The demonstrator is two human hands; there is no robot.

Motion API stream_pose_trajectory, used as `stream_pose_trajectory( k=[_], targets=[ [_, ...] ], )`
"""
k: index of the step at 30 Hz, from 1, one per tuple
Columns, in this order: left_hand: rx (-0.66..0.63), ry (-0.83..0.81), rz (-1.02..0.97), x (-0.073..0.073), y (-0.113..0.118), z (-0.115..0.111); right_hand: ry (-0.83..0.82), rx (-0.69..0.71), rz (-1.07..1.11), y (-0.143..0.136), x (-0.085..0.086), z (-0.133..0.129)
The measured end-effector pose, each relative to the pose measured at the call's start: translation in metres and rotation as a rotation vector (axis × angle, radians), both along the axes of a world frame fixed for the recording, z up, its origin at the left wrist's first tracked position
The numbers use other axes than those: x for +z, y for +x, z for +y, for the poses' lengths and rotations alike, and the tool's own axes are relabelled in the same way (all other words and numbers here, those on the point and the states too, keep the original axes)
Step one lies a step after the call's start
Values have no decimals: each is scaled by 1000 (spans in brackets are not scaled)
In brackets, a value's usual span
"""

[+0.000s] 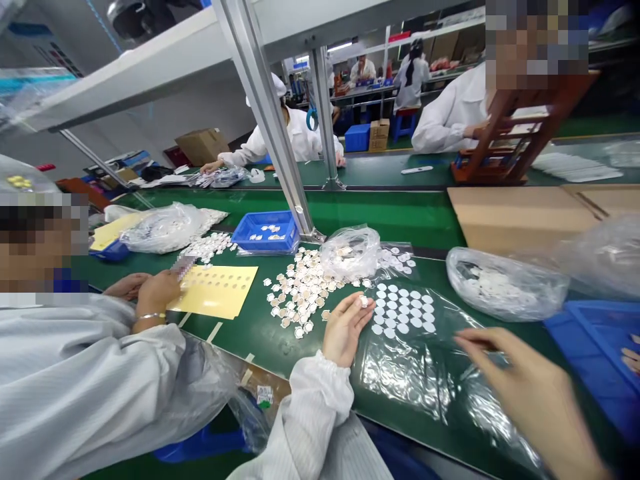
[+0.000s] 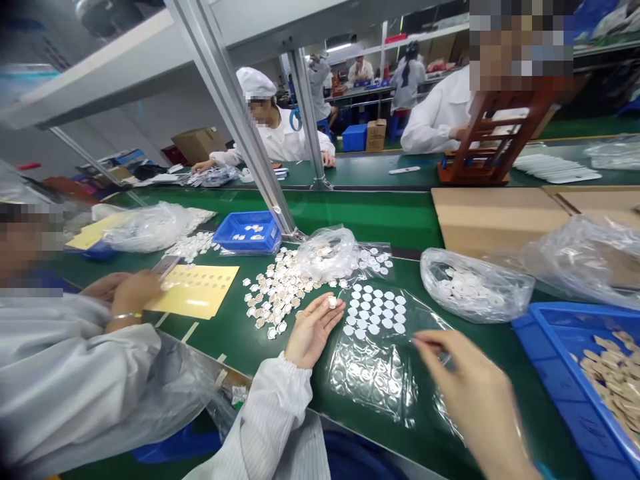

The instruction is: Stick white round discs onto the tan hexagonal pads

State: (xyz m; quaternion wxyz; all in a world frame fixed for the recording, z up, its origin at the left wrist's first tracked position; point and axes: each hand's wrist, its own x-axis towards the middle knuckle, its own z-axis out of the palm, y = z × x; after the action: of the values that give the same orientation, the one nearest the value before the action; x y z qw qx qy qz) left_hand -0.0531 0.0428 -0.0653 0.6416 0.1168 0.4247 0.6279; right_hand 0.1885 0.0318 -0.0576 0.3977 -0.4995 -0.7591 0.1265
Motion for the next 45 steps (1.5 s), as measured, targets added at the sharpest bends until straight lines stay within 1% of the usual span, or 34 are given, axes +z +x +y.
stream_pose_trajectory(
  k=[2, 3, 6, 8, 10, 14, 17, 19, 22, 25, 28, 32, 35, 38, 42, 45],
  targets=[
    [-31, 7, -3, -2, 8, 6, -61, 89, -151, -30, -16, 10],
    [-46, 11, -6, -3, 13, 8, -68, 110, -180, -45, -24, 14],
    [-86, 18, -17, -9, 24, 12, -51, 88, -212, -74, -45, 22],
    [-97, 12, -23, -13, 29, 13, -32, 51, -220, -81, -53, 25],
    [-95, 3, -29, -17, 32, 14, -15, 30, -217, -83, -57, 26],
    [-76, -20, -42, -22, 31, 17, 6, 30, -181, -84, -57, 25],
    [-76, -46, -77, -21, 30, 17, 6, 67, -144, -85, -48, 20],
    [-90, -52, -133, -16, 31, 14, 16, 121, -112, -84, -38, 15],
    [-133, -50, -250, -2, 37, 6, 57, 227, -70, -81, -20, 5],
    [-148, -44, -376, 16, 44, -3, 94, 302, -44, -76, -4, -5],
    [-140, -4, -452, 34, 48, -11, 101, 282, -5, -72, 8, -11],
    [-165, 71, -422, 50, 51, -20, 82, 240, 36, -71, 18, -14],
    [-183, 118, -398, 56, 51, -25, 111, 263, 53, -69, 25, -17],
    [-199, 169, -354, 58, 51, -27, 200, 260, 86, -61, 36, -19],
    [-252, 202, -302, 55, 50, -30, 305, 163, 133, -49, 56, -15],
    [-296, 198, -282, 52, 52, -32, 328, 155, 125, -45, 66, -10]
  ],
)
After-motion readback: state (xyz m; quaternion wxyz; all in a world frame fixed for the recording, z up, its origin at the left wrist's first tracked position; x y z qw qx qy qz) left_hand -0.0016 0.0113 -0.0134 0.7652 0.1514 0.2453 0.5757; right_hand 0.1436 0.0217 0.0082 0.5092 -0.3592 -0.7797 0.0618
